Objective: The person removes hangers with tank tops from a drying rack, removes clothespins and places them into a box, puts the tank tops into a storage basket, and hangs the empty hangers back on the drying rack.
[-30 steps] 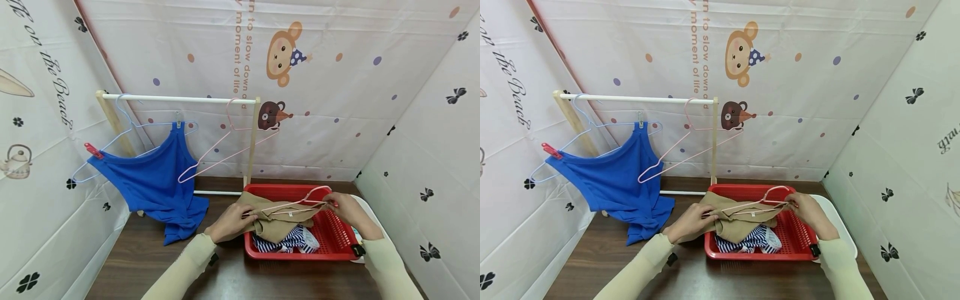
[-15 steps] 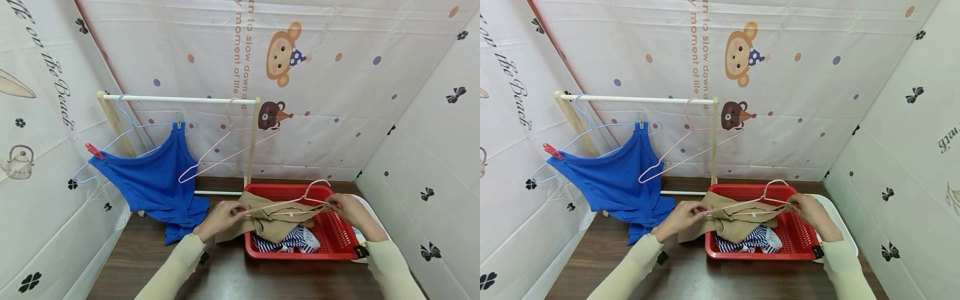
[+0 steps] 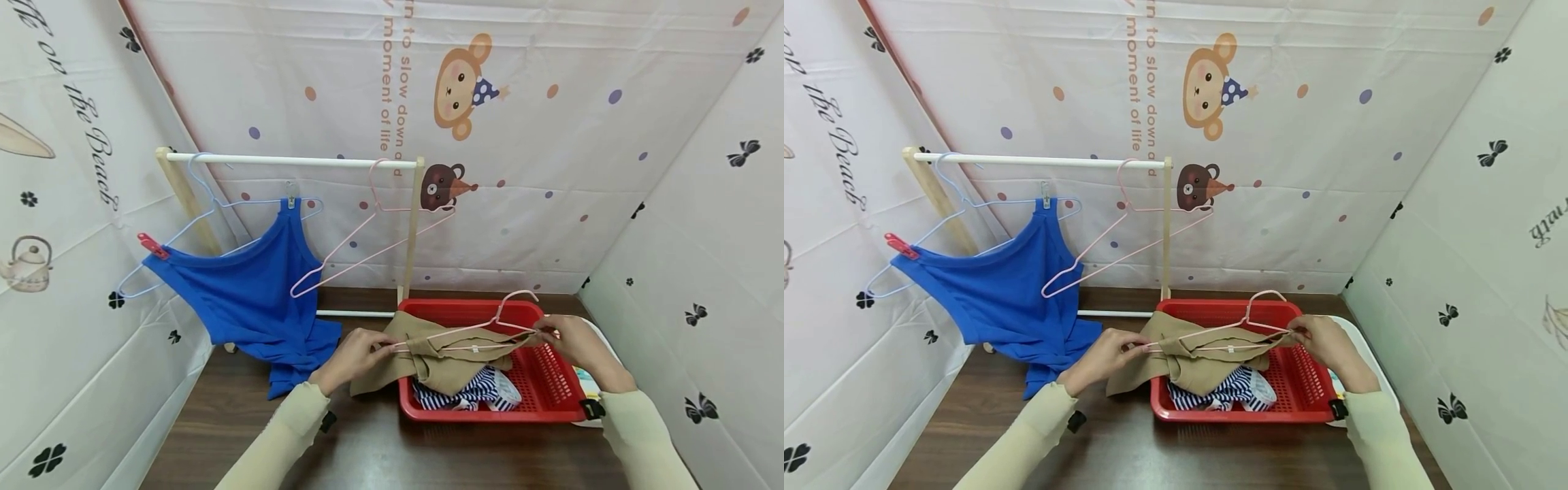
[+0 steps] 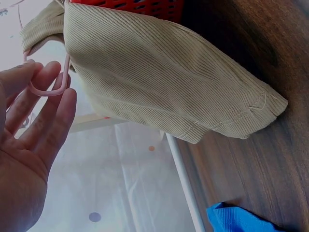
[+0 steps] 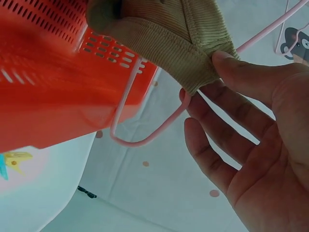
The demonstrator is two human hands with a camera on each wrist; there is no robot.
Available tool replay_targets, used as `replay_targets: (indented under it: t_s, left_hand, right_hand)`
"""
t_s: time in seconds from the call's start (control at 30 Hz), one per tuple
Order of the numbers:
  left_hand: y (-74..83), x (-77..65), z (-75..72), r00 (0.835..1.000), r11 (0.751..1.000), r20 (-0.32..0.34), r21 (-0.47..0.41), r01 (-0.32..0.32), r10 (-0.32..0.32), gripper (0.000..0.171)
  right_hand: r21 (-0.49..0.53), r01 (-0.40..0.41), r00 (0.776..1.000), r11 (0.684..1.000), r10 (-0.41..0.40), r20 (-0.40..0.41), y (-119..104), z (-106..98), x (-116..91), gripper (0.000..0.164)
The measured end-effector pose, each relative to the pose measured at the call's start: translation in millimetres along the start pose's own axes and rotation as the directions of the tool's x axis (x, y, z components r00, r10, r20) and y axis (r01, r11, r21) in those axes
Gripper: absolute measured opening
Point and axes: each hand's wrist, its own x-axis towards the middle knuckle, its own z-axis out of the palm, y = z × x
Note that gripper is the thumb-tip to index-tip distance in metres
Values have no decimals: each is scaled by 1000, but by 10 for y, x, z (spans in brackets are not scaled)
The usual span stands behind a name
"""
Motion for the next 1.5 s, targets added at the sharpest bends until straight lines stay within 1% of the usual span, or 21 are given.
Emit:
replay_targets:
  t_s: [0.2, 0.43, 0.53, 0.67, 0.9, 1.07, 1.23, 1.37, 1.5]
  left_hand:
    - [-7, 0, 5, 999, 999, -36, 20, -27, 28, 15]
    - [-25, -4, 12, 998, 999, -52, 25, -28, 29, 15]
    - [-35, -6, 16, 998, 1000, -52, 8, -18, 18, 15]
    - [-35, -5, 13, 999, 1000, -46, -17, -1, 0, 15]
    - [-25, -11, 9, 997, 999, -63, -19, -40, 39, 15]
    - [-18, -14, 1, 997, 999, -66, -30, -41, 39, 15]
    - [-21, -13, 7, 997, 999, -68, -17, -36, 34, 15]
    - [-26, -16, 14, 998, 1000, -62, -17, -23, 22, 15]
    - [-26, -23, 18, 998, 1000, -61, -7, -28, 27, 15]
  right_hand:
    - [-14, -1, 1000, 1000, 1, -14, 89, 24, -25, 20]
    - [20, -29, 999, 999, 30, -45, 246, 22, -89, 13]
    - [30, -39, 998, 999, 40, -47, 313, 29, -118, 11]
    - [37, -68, 997, 997, 69, -41, 386, 44, -152, 12]
    - [43, -129, 991, 991, 131, -28, 467, 69, -183, 12]
    - [57, -148, 989, 987, 149, -20, 528, 86, -188, 13]
    - [65, -160, 987, 985, 161, -7, 559, 99, -199, 15]
    - [68, -177, 984, 982, 176, 14, 579, 108, -210, 17]
    - [72, -198, 980, 978, 195, 40, 607, 128, -212, 18]
